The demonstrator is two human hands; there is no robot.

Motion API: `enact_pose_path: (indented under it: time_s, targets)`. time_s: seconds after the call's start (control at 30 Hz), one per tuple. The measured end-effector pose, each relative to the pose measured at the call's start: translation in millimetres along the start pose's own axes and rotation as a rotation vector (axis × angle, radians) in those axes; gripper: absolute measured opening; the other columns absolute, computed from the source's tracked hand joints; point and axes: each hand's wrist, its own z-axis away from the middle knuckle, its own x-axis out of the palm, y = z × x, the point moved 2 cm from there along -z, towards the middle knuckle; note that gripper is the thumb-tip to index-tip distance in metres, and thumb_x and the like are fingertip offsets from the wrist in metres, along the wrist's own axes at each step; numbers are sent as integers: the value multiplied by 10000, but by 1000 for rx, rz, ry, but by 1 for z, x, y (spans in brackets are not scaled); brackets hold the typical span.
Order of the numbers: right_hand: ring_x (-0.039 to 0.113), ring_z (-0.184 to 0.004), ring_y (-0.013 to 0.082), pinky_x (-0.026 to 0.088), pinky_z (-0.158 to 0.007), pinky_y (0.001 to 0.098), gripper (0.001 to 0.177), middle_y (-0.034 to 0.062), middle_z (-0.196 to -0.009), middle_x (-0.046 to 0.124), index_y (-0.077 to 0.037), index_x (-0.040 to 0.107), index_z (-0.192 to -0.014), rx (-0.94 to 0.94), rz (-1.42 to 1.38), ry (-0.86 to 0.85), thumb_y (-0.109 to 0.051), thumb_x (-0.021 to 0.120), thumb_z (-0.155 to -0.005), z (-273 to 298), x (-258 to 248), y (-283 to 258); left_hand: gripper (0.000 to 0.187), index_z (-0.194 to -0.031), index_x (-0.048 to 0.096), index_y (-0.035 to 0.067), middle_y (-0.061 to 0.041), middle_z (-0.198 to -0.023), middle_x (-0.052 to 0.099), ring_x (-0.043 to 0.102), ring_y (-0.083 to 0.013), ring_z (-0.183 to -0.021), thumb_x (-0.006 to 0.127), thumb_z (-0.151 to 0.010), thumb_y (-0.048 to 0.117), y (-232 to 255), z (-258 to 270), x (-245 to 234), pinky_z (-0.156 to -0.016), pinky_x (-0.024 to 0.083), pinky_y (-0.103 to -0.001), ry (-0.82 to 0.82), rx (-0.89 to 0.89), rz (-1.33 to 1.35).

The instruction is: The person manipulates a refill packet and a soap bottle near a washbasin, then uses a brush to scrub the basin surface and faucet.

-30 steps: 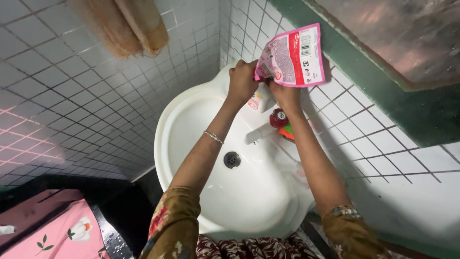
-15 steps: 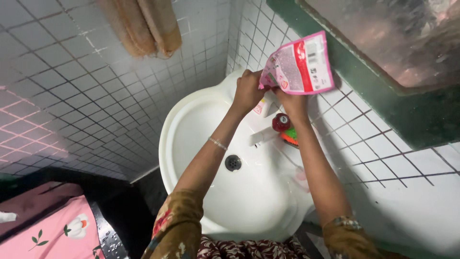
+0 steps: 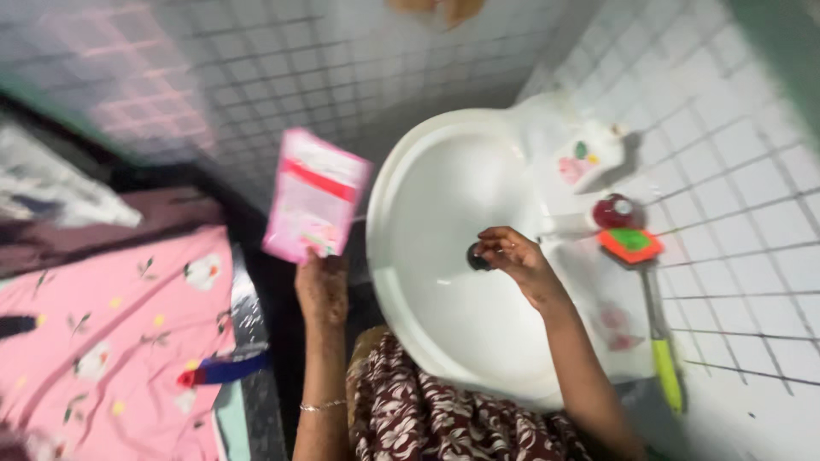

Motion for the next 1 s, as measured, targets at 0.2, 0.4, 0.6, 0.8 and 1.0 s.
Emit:
enact_pose_path:
  time_s: [0.2,0.4,0.6,0.8,1.0]
  targets:
    - [626,-943,113,473,-836,273,351,50,-1045,728,-11,650,-1254,22,44,-35,-229,687,-980,-5,5,12,316,-1197,599,91,-30,-1045,655,614,-167,-937,661,-1054,366,53,-61,-192,-830,500,-347,292,196,64]
    - [624,-954,108,468,-822,276,344,47,-1047,719,-12,654,-1234,41,117,-10,-271,647,-1008,-3,5,-7,432,-1344,530,173,-58,-1197,653,603,-215,-1082,635,-996,407,86,-101,-242,-897,509,-407,376,78,-103]
    - [610,-933,125,479,-812,289,297,68,-1033,712,-16,659,-1216,64,91,63,-237,631,-1019,7,0,0,563,-1478,451,149,-95,-1340,606,595,-219,-1187,611,-996,391,28,-82,-184,-972,500,-426,102,-172,-227]
    - [595,-917,134,477,-795,286,262,74,-1013,679,-15,658,-1224,-39,114,315,-95,697,-978,40,-46,5,541,-1484,473,57,-149,-1209,665,636,-235,-1047,678,-1015,232,-21,-14,-1,-826,552,-369,-437,-330,-81]
    - [561,-915,98,476,-779,235,416,54,-1118,665,-17,648,-1186,-340,446,598,121,664,-794,77,-90,-21,417,-1236,652,111,-106,-1125,711,640,-339,-1045,771,-856,237,-88,46,154,-896,525,-443,-1095,248,-1667]
